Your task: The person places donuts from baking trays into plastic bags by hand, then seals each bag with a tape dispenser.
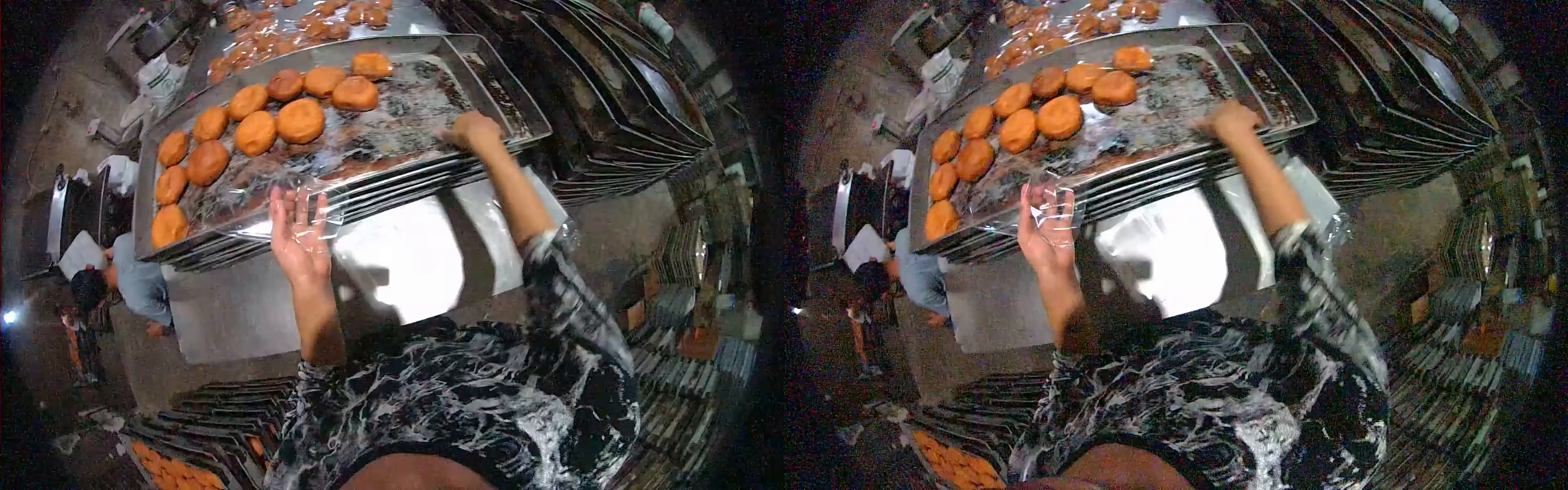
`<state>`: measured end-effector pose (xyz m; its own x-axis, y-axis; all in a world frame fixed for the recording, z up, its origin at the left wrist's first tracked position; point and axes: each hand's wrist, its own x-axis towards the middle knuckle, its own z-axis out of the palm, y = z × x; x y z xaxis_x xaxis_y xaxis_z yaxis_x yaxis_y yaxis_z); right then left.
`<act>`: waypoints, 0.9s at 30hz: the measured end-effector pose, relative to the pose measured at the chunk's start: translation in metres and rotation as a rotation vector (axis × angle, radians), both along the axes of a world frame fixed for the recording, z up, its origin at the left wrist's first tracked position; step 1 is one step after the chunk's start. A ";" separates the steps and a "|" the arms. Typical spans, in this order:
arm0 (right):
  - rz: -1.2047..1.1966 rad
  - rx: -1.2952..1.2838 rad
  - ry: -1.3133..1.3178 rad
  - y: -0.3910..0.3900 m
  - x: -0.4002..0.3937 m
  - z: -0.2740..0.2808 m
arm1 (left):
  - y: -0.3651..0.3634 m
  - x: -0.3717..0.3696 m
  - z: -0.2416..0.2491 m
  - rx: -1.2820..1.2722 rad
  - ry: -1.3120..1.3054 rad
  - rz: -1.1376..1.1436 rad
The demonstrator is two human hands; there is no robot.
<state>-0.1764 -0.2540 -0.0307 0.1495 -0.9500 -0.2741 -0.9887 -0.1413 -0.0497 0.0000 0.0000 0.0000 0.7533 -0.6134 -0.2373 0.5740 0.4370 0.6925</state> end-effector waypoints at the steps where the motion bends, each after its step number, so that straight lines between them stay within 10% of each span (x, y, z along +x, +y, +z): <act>1: 0.146 0.036 0.142 -0.023 -0.011 -0.012 | -0.001 0.001 0.008 -0.063 0.033 0.028; 3: 0.586 0.102 0.311 -0.091 0.008 0.005 | -0.008 0.031 0.013 -0.281 0.045 0.082; 4: 0.162 -0.019 -0.412 -0.055 0.010 0.009 | 0.006 0.040 0.015 -0.264 0.046 0.138; 7: 0.811 -0.740 -1.005 0.040 0.047 0.048 | -0.020 0.044 0.000 -0.324 0.042 0.244; 10: 1.048 -0.817 -0.903 0.144 0.063 0.076 | -0.041 0.003 -0.004 -0.332 -0.028 0.049; 19: 0.737 -0.429 -1.101 0.167 0.077 0.059 | -0.039 -0.038 0.000 -0.623 0.192 -0.530; 21: 0.630 -0.133 -1.638 0.185 0.068 0.046 | -0.030 -0.029 0.012 -0.396 0.220 -0.243; 27: 0.458 -0.260 -1.288 0.081 0.049 0.055 | -0.004 -0.054 -0.062 0.302 -0.720 -0.716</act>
